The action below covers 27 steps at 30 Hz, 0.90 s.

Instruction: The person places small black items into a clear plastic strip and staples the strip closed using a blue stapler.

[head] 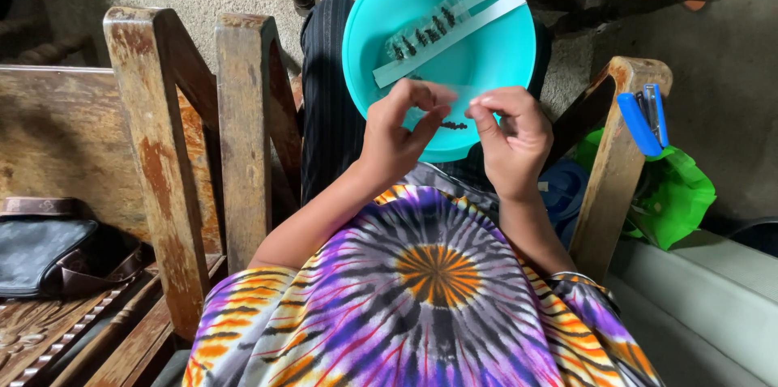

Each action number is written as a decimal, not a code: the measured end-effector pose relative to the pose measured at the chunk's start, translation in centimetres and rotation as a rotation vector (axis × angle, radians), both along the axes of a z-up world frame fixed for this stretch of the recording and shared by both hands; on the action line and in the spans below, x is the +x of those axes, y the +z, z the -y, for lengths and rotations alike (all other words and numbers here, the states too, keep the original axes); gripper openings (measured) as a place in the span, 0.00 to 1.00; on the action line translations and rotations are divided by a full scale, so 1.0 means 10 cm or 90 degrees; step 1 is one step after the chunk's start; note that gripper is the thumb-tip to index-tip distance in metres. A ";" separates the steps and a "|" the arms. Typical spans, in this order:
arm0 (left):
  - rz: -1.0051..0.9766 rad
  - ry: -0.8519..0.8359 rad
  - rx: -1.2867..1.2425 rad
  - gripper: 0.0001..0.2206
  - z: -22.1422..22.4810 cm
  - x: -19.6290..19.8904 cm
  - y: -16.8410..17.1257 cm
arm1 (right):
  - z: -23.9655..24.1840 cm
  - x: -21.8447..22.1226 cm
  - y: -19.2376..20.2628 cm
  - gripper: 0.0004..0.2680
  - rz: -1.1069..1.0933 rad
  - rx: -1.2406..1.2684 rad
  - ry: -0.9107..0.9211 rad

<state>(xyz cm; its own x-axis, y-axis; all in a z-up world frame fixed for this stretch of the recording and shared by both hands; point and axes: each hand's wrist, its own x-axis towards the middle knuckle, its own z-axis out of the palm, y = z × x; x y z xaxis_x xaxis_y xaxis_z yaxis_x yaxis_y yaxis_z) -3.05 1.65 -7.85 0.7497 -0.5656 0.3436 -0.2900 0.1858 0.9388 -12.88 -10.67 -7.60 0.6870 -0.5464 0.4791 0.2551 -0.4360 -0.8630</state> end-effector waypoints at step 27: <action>0.094 -0.046 0.018 0.05 -0.10 0.03 0.09 | -0.17 -0.02 0.16 0.03 0.026 0.001 -0.022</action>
